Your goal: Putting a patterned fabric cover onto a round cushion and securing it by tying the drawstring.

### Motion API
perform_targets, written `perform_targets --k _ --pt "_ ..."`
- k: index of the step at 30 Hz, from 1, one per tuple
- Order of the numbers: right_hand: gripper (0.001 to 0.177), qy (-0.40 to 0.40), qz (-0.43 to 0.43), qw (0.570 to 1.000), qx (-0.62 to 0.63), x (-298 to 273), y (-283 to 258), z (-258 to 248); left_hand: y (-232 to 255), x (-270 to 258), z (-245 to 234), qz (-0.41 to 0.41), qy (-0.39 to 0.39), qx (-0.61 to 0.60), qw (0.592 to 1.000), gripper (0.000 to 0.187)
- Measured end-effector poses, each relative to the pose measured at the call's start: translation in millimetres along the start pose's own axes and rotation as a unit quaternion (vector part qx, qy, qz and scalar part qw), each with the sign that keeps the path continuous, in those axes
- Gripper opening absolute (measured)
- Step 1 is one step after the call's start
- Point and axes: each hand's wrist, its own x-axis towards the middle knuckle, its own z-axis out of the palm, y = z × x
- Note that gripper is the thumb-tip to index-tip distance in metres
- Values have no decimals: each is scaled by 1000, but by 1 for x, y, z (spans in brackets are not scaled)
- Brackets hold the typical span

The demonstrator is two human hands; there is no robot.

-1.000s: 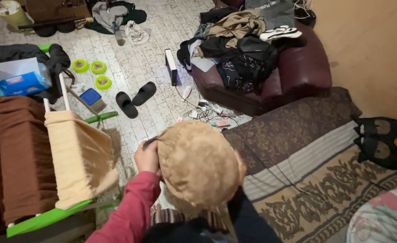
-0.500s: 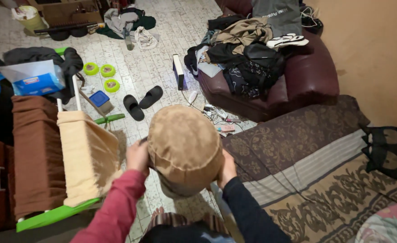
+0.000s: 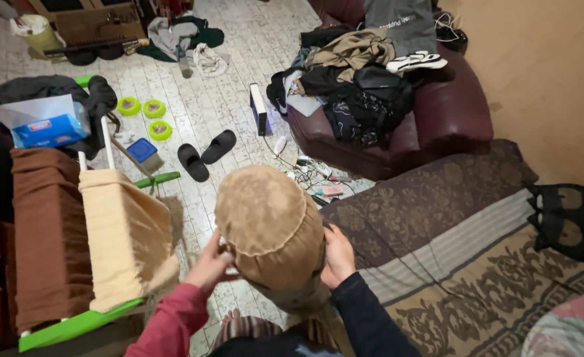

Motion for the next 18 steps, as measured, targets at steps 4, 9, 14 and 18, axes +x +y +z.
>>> perform_targets --k 4,9,14,18 --pt "28 7 -2 999 35 11 13 -9 -19 3 29 -83 -53 -32 995 91" --pt "36 10 7 998 56 8 10 -6 -31 26 49 6 30 -123 992 79" --pt "37 3 -37 999 34 1 11 -12 -8 26 42 14 -25 -225 974 41" --pt "36 -6 -62 997 36 -2 10 -14 28 -4 51 -36 5 -244 969 29"
